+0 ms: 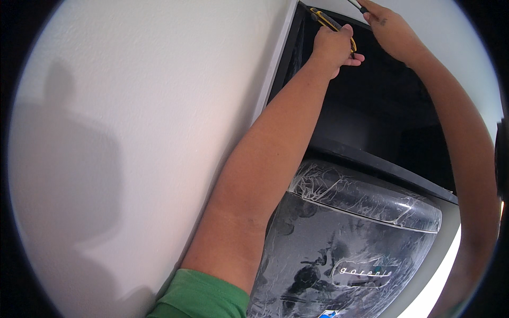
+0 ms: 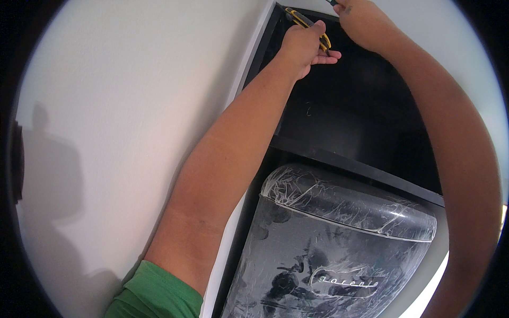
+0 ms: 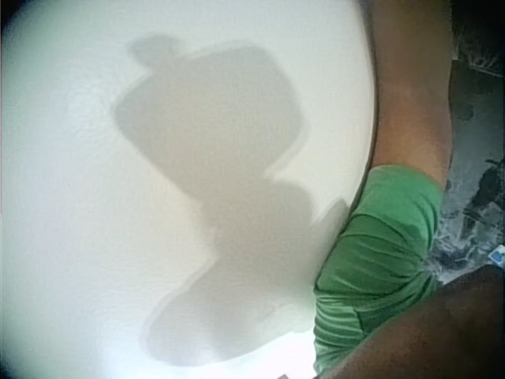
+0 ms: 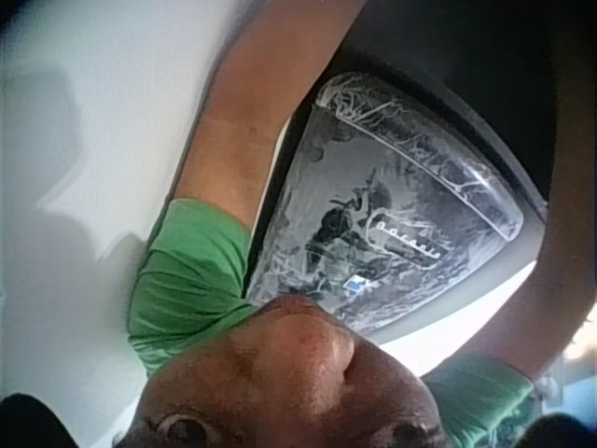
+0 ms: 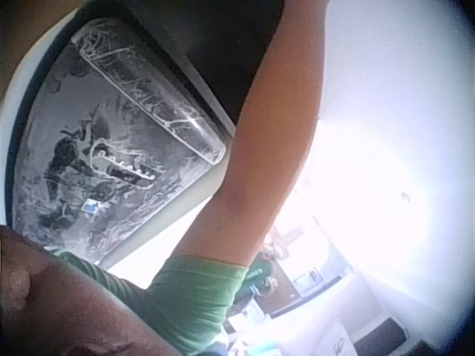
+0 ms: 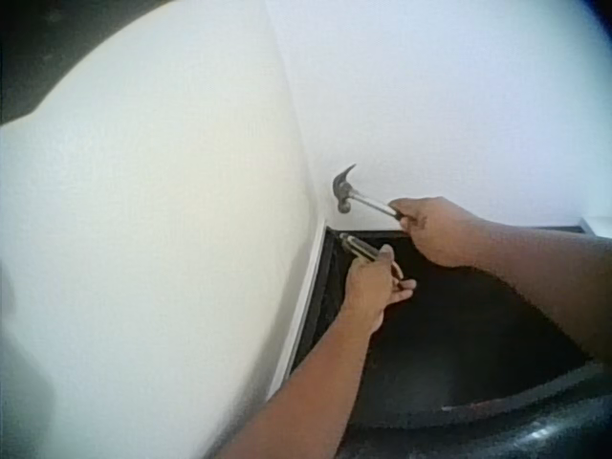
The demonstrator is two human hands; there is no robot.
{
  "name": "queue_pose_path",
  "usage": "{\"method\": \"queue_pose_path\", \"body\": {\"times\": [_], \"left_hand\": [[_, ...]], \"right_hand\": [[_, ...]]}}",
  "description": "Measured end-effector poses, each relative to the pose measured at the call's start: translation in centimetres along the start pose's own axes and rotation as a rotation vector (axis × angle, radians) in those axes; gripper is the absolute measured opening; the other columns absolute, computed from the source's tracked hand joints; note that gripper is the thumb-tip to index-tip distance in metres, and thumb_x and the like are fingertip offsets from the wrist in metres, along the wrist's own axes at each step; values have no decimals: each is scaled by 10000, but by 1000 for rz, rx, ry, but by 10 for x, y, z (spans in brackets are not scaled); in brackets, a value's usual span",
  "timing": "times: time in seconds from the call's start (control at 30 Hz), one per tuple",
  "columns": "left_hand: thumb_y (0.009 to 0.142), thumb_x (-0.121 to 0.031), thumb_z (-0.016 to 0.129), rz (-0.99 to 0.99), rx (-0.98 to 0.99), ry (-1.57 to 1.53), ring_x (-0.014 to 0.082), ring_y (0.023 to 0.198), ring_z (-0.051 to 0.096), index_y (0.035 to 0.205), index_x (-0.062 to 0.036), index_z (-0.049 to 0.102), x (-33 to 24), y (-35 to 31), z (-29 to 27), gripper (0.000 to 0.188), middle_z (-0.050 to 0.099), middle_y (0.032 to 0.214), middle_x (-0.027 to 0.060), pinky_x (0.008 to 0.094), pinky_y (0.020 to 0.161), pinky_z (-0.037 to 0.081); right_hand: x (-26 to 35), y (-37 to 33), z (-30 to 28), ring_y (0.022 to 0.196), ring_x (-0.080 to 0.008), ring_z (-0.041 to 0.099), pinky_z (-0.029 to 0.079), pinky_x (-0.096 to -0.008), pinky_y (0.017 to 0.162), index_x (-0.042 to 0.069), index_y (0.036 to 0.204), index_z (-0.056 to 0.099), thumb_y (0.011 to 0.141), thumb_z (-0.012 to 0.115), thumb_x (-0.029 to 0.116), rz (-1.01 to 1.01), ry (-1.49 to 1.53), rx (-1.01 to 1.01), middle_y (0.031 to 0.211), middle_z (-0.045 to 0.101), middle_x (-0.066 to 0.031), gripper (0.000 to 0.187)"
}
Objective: The person uses a utility knife and a wrench to install a black wall cabinet above a plastic-wrapped washing machine. They cut along the cabinet's edge, adjust its position, and tighten a screw to secure it to the wall.
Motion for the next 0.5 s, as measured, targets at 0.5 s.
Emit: {"method": "queue_pose_path", "body": {"times": [0.5], "left_hand": [[1037,-254,503,-12,-34,-45,356,785,720,1325,117,371,5,2,1,489,524,1119,283,408,705,651]], "right_hand": [[8,8,2,1151,-397,611,463,-438,1011,-8,1380,522,1022,433,151,-47,-21,11,1241,644,-252,402]]}}
Point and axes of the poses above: each hand's wrist, its own y-axis towards the middle knuckle, its own z-axis out of the palm, x = y × z, the point moved 7 cm from there along y, towards the middle knuckle
